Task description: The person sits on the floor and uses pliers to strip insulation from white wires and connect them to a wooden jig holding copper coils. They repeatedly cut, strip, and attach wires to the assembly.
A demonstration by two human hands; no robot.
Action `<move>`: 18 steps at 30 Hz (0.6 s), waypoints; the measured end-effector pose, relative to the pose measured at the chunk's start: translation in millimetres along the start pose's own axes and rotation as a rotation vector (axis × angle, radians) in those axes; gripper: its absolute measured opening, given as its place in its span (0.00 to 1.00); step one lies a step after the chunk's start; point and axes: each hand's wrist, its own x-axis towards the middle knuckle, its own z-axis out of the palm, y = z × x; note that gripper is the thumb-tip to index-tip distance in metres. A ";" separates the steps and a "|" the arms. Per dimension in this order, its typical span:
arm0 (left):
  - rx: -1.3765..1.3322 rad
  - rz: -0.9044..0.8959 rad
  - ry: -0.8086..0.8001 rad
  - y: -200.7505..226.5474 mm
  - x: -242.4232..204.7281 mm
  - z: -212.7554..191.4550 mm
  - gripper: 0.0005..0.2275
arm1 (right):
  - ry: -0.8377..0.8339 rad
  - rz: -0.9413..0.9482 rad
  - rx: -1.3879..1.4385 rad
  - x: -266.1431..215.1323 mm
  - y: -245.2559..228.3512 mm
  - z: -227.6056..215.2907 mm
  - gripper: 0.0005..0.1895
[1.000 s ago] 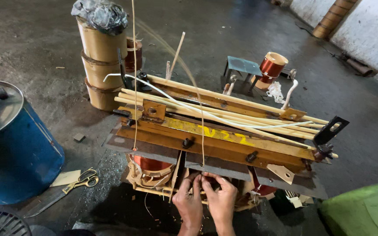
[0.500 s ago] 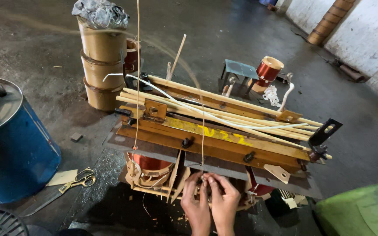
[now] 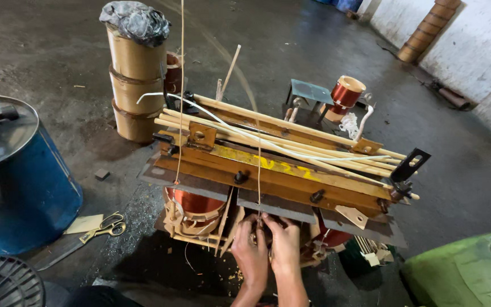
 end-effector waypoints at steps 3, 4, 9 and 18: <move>0.009 0.028 -0.007 0.6 3.8 -4.7 0.11 | -0.004 0.086 -0.013 5.9 5.7 -6.9 0.15; 0.009 0.043 -0.008 1.7 4.4 -5.8 0.11 | -0.024 0.109 -0.005 10.1 6.0 -10.1 0.15; -0.051 0.129 0.014 0.1 10.2 -7.0 0.12 | 0.033 0.378 0.386 12.9 11.7 -21.7 0.14; -0.027 0.104 -0.040 -32.9 7.9 -0.3 0.08 | -0.072 -0.195 -0.091 -58.8 22.0 -7.1 0.07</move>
